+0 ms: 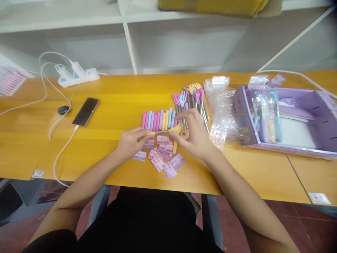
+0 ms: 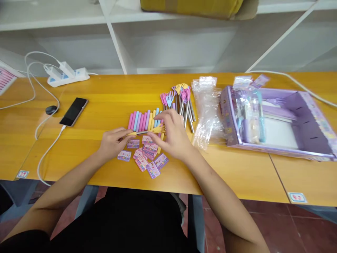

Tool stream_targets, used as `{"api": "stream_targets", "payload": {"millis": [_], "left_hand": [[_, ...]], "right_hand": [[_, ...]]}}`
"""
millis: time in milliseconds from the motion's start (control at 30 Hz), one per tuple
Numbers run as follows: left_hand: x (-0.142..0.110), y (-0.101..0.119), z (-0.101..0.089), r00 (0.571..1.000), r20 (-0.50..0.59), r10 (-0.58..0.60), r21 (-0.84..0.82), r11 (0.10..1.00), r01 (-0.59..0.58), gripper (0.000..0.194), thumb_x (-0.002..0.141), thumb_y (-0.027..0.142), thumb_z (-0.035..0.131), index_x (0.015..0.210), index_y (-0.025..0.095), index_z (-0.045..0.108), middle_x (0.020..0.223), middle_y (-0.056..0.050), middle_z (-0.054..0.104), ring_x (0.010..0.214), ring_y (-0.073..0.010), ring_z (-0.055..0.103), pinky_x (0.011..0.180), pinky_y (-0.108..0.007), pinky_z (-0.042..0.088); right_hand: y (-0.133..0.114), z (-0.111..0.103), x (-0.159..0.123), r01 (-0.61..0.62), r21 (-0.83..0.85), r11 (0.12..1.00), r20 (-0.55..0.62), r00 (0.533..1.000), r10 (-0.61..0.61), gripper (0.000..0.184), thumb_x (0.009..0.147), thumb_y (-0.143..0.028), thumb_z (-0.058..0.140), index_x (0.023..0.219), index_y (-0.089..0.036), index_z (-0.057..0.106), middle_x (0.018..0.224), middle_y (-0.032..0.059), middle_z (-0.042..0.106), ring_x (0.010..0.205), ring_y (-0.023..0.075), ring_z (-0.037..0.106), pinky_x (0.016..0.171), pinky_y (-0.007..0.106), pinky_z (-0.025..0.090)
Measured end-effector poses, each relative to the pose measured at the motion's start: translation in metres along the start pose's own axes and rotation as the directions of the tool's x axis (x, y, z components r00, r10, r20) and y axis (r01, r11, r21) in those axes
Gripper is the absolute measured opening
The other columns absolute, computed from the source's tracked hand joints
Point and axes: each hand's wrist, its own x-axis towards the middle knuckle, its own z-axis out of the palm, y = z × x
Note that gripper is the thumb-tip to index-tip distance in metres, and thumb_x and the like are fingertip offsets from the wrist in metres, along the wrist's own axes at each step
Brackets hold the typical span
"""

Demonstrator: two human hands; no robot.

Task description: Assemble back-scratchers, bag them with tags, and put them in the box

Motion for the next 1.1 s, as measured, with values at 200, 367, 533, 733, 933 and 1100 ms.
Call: {"api": "stream_targets", "payload": {"millis": [200, 367, 533, 733, 933, 1100], "left_hand": [[0.012, 0.012, -0.032, 0.952, 0.226, -0.208, 0.005, 0.977, 0.212, 0.043, 0.111, 0.052, 0.056, 0.095, 0.022, 0.082, 0.076, 0.001, 0.076, 0.064, -0.0139, 0.063, 0.059, -0.027, 0.041], [0.003, 0.033, -0.046, 0.941, 0.301, -0.151, 0.018, 0.988, 0.153, 0.035, 0.11, 0.05, 0.058, 0.101, 0.023, 0.078, 0.085, -0.001, 0.079, 0.07, -0.0169, 0.069, 0.061, -0.027, 0.044], [-0.011, 0.042, -0.052, 0.905, 0.42, -0.066, 0.033, 0.998, 0.057, 0.038, 0.116, 0.046, 0.045, 0.108, 0.025, 0.075, 0.092, -0.002, 0.079, 0.076, -0.0193, 0.073, 0.066, -0.028, 0.049], [-0.022, 0.041, -0.048, 0.918, 0.388, 0.079, 0.092, 0.988, -0.124, 0.035, 0.117, 0.04, 0.044, 0.109, 0.022, 0.072, 0.09, -0.006, 0.078, 0.073, -0.0198, 0.072, 0.069, -0.029, 0.051], [-0.03, 0.04, -0.037, 0.908, 0.414, 0.068, 0.215, 0.962, -0.171, 0.034, 0.117, 0.035, 0.04, 0.108, 0.019, 0.068, 0.095, -0.007, 0.078, 0.077, -0.0211, 0.072, 0.067, -0.031, 0.052], [-0.041, 0.038, -0.02, 0.942, 0.3, 0.15, 0.236, 0.945, -0.226, 0.03, 0.117, 0.034, 0.044, 0.13, 0.02, 0.067, 0.114, -0.009, 0.078, 0.094, -0.0222, 0.076, 0.078, -0.032, 0.058]], "right_hand": [[-0.01, -0.011, -0.011, 0.238, -0.423, 0.875, 0.122, 0.971, -0.205, 0.024, 0.108, -0.014, 0.057, 0.128, -0.027, 0.064, 0.121, 0.0097, 0.073, 0.111, 0.0292, 0.063, 0.1, 0.047, 0.039], [-0.024, -0.016, -0.025, 0.312, -0.422, 0.851, 0.162, 0.95, -0.268, 0.03, 0.109, -0.009, 0.051, 0.127, -0.026, 0.069, 0.112, 0.0095, 0.075, 0.099, 0.0274, 0.061, 0.091, 0.044, 0.043], [-0.033, -0.012, -0.037, 0.334, -0.45, 0.828, 0.25, 0.938, -0.242, 0.027, 0.111, -0.012, 0.051, 0.124, -0.021, 0.072, 0.111, 0.0123, 0.075, 0.098, 0.0286, 0.061, 0.084, 0.043, 0.044], [-0.031, -0.007, -0.046, 0.34, -0.415, 0.844, 0.327, 0.921, -0.211, 0.018, 0.11, -0.012, 0.054, 0.111, -0.017, 0.072, 0.102, 0.0105, 0.072, 0.089, 0.0251, 0.063, 0.079, 0.038, 0.047], [-0.04, -0.009, -0.053, 0.311, -0.381, 0.87, 0.289, 0.934, -0.208, 0.018, 0.11, -0.014, 0.055, 0.117, -0.019, 0.071, 0.104, 0.0113, 0.073, 0.094, 0.0261, 0.067, 0.081, 0.04, 0.052], [-0.047, -0.002, -0.059, 0.285, -0.398, 0.872, 0.243, 0.949, -0.199, 0.021, 0.11, -0.012, 0.053, 0.116, -0.019, 0.071, 0.102, 0.0111, 0.074, 0.089, 0.0255, 0.066, 0.076, 0.039, 0.051]]}}
